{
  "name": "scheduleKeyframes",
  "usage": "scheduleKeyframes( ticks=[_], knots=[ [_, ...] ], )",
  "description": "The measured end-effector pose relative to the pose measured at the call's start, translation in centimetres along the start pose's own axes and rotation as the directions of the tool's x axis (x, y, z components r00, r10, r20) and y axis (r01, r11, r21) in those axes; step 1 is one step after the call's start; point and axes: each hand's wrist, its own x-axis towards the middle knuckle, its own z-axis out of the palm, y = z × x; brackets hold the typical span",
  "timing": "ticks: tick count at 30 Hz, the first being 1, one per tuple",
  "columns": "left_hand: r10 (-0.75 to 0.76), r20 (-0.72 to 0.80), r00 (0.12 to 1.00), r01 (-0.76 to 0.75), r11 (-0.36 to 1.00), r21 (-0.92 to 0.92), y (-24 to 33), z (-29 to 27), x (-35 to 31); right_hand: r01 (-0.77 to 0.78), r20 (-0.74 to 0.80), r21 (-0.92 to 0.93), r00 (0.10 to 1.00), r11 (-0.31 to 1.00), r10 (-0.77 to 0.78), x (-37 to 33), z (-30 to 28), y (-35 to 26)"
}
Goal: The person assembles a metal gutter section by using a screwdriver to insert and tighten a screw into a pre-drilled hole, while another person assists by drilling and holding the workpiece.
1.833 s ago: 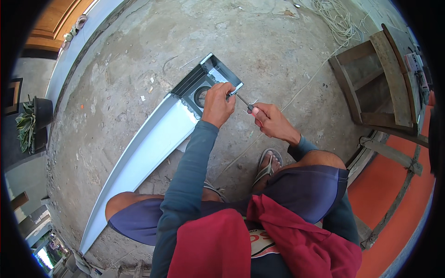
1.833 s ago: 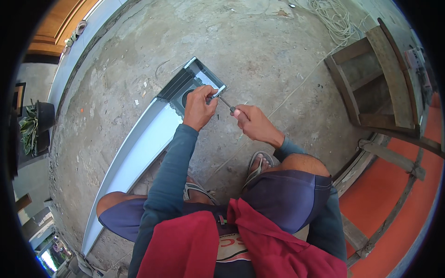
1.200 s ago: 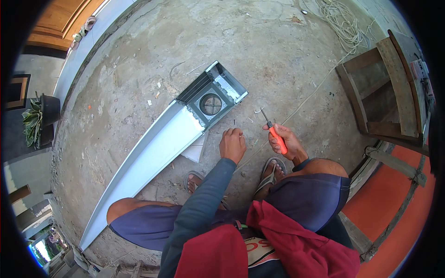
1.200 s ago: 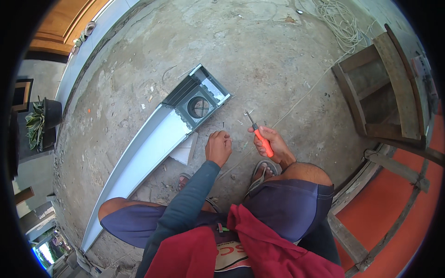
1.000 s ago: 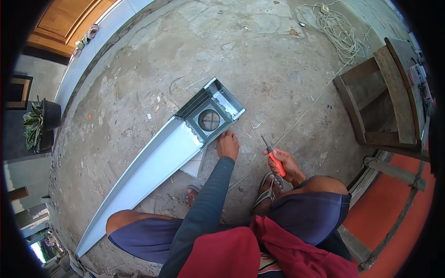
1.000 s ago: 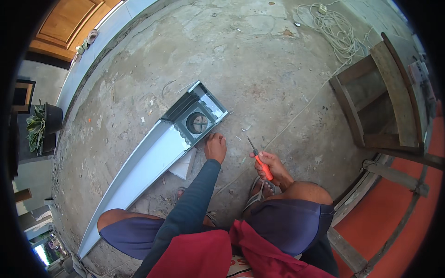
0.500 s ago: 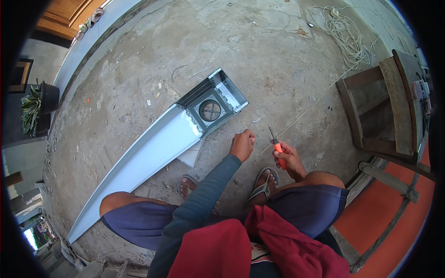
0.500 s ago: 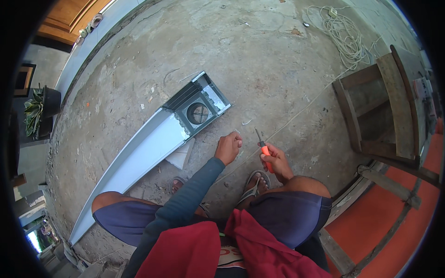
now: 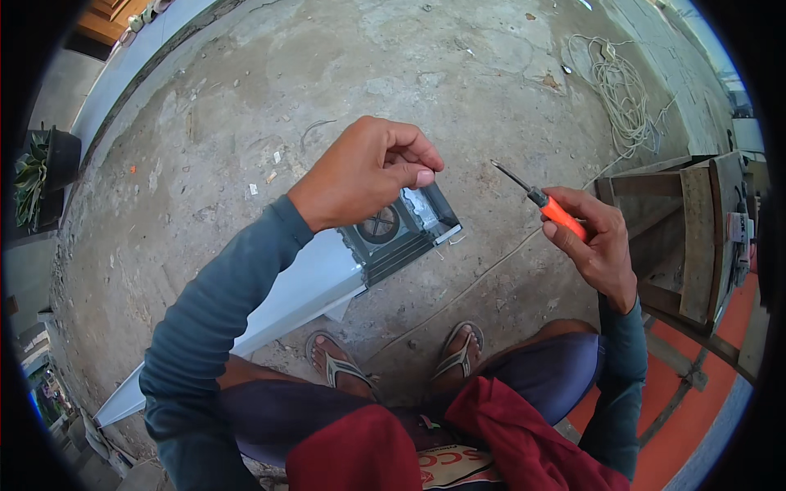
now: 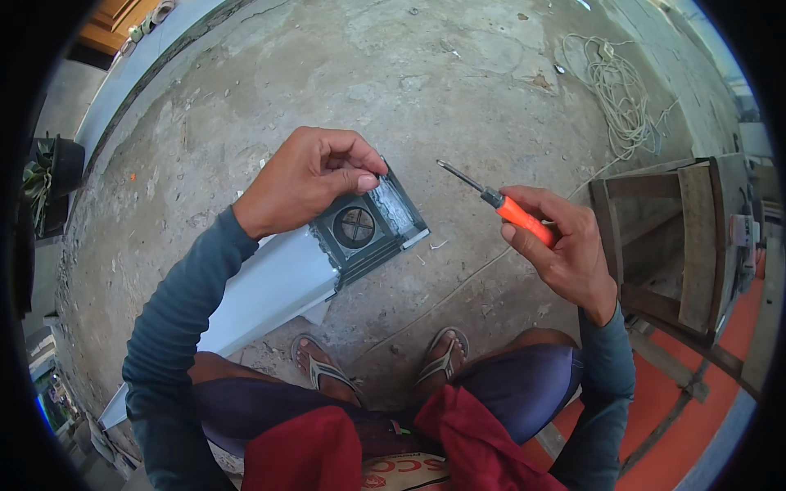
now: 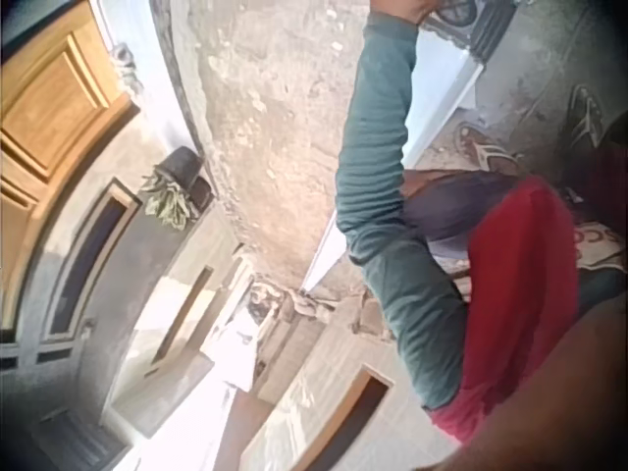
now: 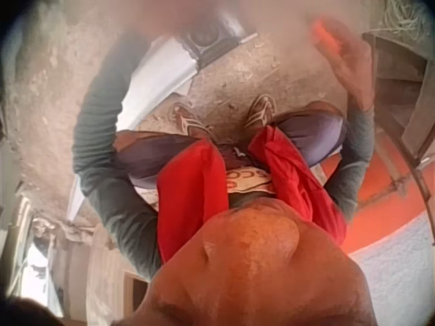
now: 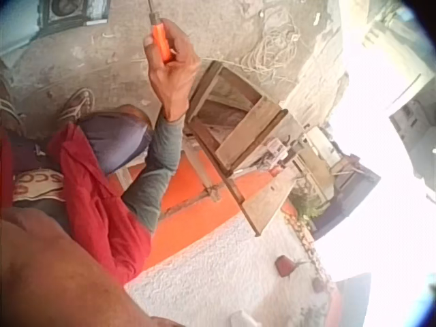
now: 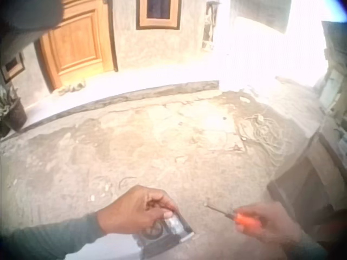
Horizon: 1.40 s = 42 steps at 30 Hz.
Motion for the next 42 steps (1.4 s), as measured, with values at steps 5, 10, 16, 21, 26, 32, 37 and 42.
scheduleKeyframes(
  ticks=[5,10,16,21,26,32,37,42],
  knots=[
    [-0.059,-0.018,0.998,0.049,0.942,-0.331,0.0,-3.1,-2.5,0.191,0.113,-0.113,0.978,0.975,-0.178,4.7,1.9,-8.7],
    [-0.178,-0.025,0.984,0.127,0.788,-0.603,0.4,-2.4,-10.9,0.024,0.288,-0.049,0.958,0.998,-0.009,4.4,4.5,-16.2],
    [-0.418,-0.207,0.885,0.066,0.552,-0.831,6.8,-1.6,-22.0,-0.113,0.607,-0.097,0.780,0.989,0.148,5.5,2.2,-28.0],
    [-0.459,-0.366,0.810,-0.150,0.441,-0.885,13.3,-3.0,-28.5,0.005,0.746,-0.129,0.659,0.992,0.094,10.6,-0.6,-38.2],
    [-0.596,-0.471,0.651,-0.213,0.452,-0.866,16.6,-5.1,-28.8,0.264,0.875,0.004,0.465,0.964,-0.131,18.2,1.5,-41.8],
    [-0.715,-0.603,0.354,-0.405,0.464,-0.788,16.8,-8.1,-22.2,0.426,0.900,0.241,0.238,0.872,-0.364,29.6,5.1,-40.4],
    [-0.777,-0.613,0.145,-0.731,0.333,-0.595,18.1,-10.2,-13.1,0.357,0.955,0.237,0.083,0.904,-0.283,39.9,4.3,-38.8],
    [-0.795,-0.607,-0.024,-0.814,0.368,-0.449,20.8,-9.1,-4.1,0.587,0.968,0.250,-0.138,0.770,-0.209,45.1,2.6,-37.7]
  ],
)
